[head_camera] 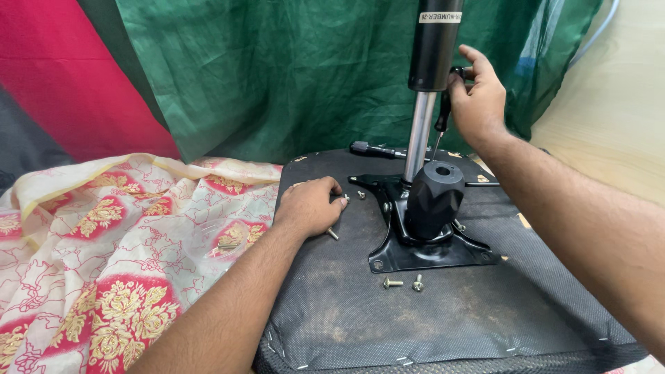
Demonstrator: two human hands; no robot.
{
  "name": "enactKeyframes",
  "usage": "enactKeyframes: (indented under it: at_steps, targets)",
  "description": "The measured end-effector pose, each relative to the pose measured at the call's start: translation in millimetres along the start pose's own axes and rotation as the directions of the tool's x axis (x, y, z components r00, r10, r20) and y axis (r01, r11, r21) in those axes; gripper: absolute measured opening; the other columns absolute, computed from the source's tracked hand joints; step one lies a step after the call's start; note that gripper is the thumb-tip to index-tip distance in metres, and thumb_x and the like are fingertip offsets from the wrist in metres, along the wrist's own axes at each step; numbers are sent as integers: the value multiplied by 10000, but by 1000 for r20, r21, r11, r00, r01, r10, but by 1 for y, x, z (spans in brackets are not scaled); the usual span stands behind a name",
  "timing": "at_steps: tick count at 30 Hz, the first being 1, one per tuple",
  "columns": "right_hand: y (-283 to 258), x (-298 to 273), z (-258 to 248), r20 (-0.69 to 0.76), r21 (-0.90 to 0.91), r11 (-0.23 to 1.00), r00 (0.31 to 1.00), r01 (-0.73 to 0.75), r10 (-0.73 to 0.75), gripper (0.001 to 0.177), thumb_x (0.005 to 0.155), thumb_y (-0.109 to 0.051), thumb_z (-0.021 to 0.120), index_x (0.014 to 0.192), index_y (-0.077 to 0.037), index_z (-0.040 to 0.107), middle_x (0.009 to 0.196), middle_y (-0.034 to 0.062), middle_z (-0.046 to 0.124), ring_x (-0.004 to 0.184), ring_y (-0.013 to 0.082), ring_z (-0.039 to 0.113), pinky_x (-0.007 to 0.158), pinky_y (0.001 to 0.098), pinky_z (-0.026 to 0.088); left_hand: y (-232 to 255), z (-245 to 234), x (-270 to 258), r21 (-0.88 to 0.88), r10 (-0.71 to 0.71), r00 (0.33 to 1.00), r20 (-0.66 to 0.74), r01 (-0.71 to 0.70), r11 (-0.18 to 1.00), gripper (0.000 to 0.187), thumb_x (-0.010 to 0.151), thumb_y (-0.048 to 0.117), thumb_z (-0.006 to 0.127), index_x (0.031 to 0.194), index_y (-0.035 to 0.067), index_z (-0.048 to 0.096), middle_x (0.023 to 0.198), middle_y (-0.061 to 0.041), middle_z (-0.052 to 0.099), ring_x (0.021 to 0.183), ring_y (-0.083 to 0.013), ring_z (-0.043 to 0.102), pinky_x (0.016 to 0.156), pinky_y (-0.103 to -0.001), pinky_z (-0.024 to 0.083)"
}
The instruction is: The person uses a screwdriver to remove screws from the underside of an office chair seat, detaching the seat from the gas lift and base assembly. The seat is lifted away, leaving the base and lift components separated.
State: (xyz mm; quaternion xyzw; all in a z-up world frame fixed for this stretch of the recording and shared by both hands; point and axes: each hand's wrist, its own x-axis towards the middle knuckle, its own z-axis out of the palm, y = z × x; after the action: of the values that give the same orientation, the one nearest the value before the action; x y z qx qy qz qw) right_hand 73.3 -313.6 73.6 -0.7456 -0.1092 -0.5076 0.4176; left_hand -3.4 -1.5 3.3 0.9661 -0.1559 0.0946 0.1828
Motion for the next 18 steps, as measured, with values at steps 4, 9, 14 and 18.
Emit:
enactKeyframes:
  at_steps: [4,9,14,18]
  targets:
    - [7,0,6,-7,20,992,992,128,-128,218,1084,-115,594,1282,-81,677,1117,27,723,958,122,706,875,293,556,-2,0,-1,-6,3,1000,-11,-3,1000,390,942,413,643,1250,180,701,1213,-66,738,1241,-249,637,1146,-449,410]
    - [10,-2,2,-114,-203,933,939,298,-325,159,997,-108,792,1134,-42,745,1109,142,596,952,222,653,836,362,568,-2,1,0,-8,2,1000,-10,-2,1000,382,935,408,649,1234,176,702,1202,-59,738,1232,-248,637,1149,-457,392]
    - [-4,-3,0,-85,-109,986,987,124,-133,248,964,-118,751,1208,-97,708,1053,85,639,850,184,648,771,352,552,-3,2,1,-12,24,999,-33,-25,1000,384,929,403,655,1226,166,705,1200,-60,741,1227,-250,641,1143,-459,396]
    - [-5,-6,2,-37,29,998,998,50,-48,268,1052,-98,612,1316,-110,657,1105,44,692,904,148,675,829,319,540,-4,3,1,-11,21,999,-35,-21,1000,391,930,409,656,1229,163,706,1206,-68,737,1231,-254,638,1135,-457,407]
